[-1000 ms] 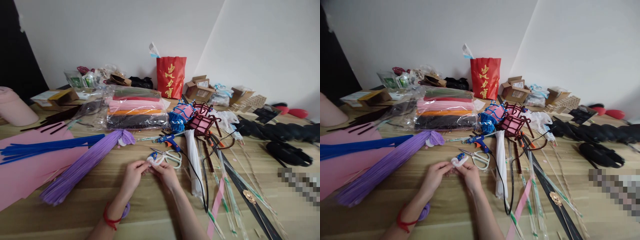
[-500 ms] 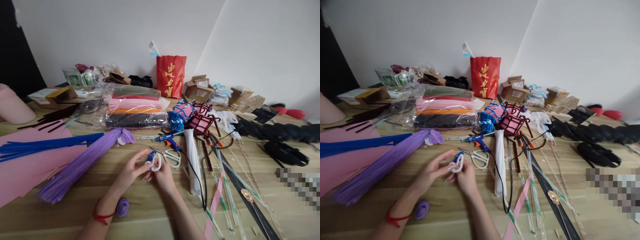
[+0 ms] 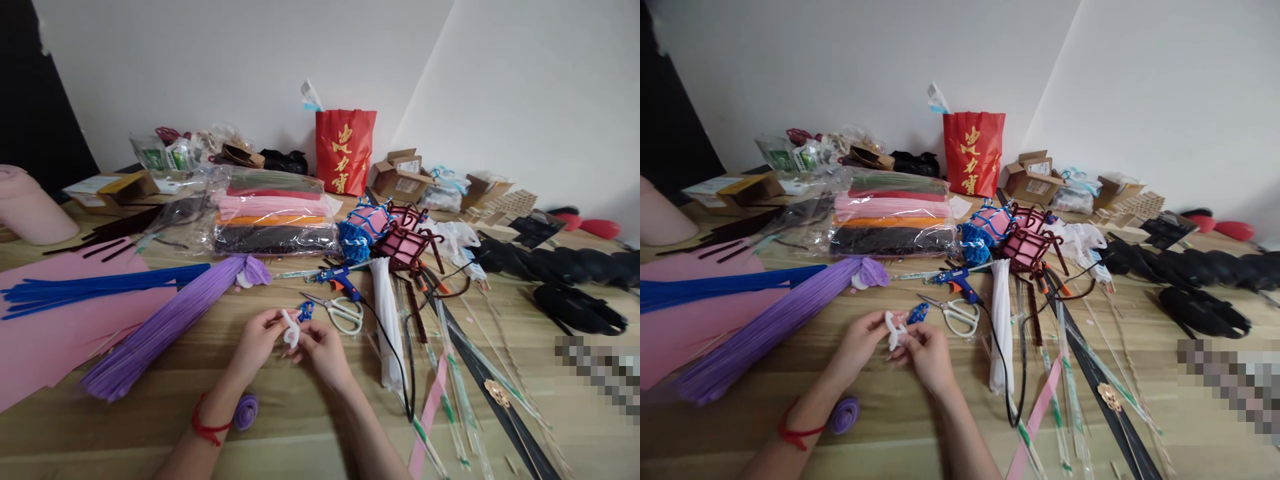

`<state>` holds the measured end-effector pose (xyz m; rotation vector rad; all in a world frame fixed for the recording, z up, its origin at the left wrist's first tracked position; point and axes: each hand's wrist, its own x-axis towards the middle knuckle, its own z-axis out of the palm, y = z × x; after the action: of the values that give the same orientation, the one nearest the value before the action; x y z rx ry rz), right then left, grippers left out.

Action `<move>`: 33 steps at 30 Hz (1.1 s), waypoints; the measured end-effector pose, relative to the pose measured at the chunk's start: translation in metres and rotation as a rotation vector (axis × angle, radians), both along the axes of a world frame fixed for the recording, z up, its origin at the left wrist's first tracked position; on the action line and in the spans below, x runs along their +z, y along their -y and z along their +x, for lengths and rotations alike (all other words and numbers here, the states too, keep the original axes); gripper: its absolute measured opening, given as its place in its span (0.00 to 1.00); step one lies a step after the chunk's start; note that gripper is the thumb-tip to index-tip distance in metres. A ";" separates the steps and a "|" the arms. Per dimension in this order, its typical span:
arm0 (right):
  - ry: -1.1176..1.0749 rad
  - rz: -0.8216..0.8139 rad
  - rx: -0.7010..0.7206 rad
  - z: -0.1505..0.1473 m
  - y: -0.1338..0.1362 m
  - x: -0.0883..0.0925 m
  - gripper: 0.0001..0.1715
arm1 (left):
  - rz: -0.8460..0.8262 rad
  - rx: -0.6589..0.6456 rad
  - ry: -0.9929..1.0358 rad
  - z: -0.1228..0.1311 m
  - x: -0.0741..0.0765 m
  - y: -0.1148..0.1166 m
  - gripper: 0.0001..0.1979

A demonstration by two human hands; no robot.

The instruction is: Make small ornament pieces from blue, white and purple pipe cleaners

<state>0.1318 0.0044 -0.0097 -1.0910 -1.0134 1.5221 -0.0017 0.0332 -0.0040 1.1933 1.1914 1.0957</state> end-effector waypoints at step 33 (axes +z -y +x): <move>-0.139 -0.089 -0.494 0.030 -0.007 0.012 0.12 | 0.239 -0.227 0.068 -0.001 0.023 0.015 0.05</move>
<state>0.1622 0.0110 0.0027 -1.1752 -0.5308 1.2250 -0.0029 0.0177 0.0193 1.4247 0.8658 1.1174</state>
